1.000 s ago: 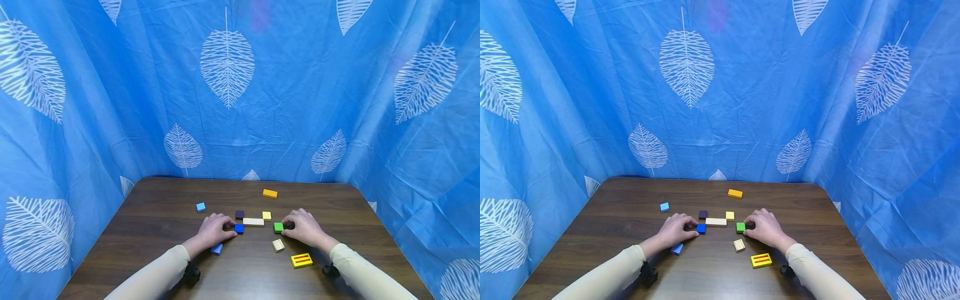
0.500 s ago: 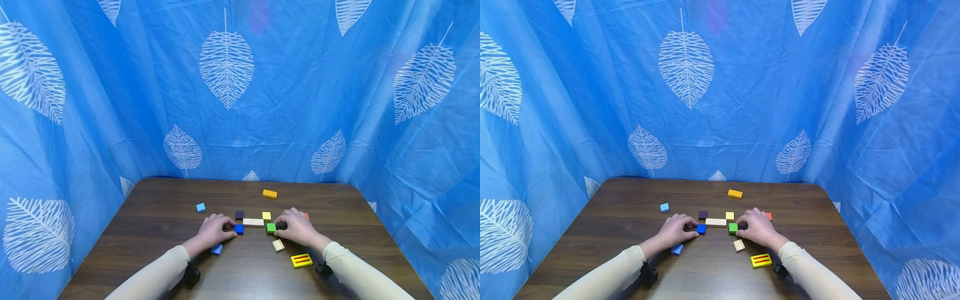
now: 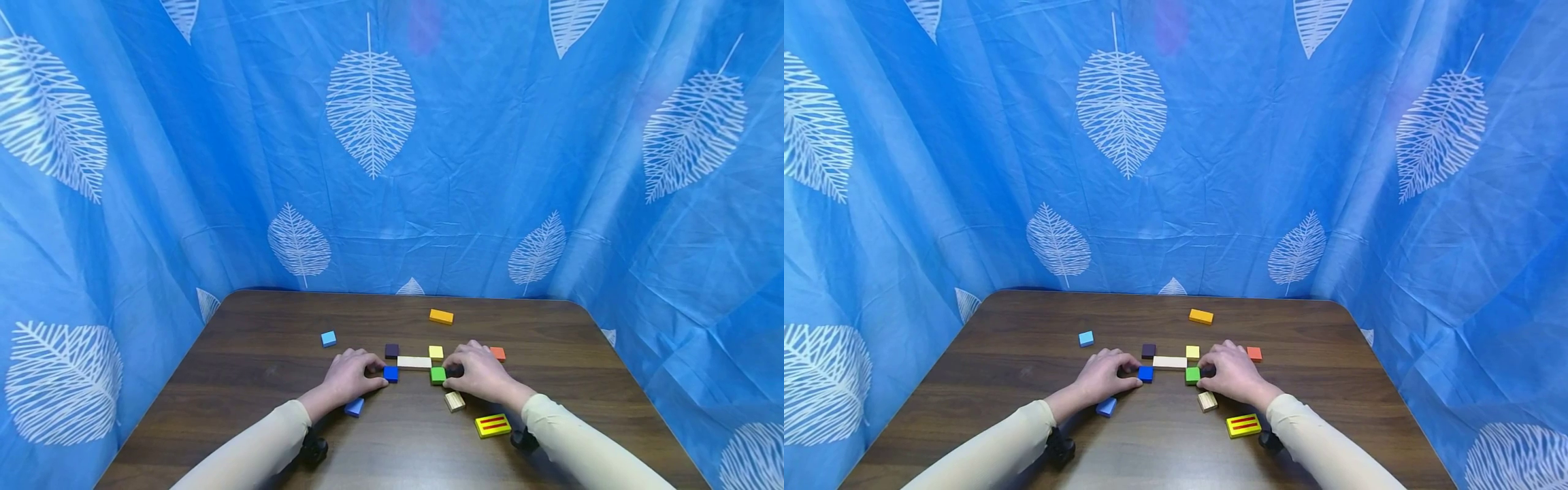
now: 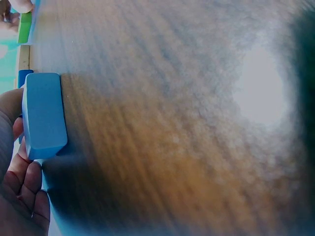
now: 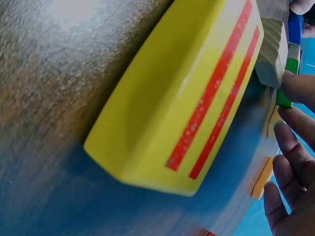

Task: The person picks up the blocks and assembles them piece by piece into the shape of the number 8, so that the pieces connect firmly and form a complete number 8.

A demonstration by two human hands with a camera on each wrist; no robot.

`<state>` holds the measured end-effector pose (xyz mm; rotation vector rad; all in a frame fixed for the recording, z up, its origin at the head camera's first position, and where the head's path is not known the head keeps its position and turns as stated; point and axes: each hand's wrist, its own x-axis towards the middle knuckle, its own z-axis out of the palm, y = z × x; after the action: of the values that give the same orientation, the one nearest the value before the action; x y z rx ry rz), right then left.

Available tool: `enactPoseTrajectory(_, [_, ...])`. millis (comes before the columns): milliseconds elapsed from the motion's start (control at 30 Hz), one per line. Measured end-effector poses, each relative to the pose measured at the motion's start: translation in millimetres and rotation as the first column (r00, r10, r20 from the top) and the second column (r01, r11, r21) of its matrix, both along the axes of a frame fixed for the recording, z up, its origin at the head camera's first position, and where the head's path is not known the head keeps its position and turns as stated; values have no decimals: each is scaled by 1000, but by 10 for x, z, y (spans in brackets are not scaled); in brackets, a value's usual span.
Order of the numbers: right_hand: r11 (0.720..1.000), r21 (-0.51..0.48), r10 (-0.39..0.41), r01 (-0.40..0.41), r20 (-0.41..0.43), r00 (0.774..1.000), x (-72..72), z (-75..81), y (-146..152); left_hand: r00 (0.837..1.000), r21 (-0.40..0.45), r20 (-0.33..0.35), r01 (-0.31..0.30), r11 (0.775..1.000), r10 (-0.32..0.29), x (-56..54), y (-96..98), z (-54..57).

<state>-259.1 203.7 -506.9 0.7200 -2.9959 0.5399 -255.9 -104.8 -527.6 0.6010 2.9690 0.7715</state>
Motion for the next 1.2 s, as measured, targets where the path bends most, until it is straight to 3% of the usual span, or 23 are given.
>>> enactPoseTrajectory(1200, [1000, 0, -13, 13, 30, 999, -32, -33, 21, 1000, 2, -18, 6, 1000, -6, 19, -8, -3])
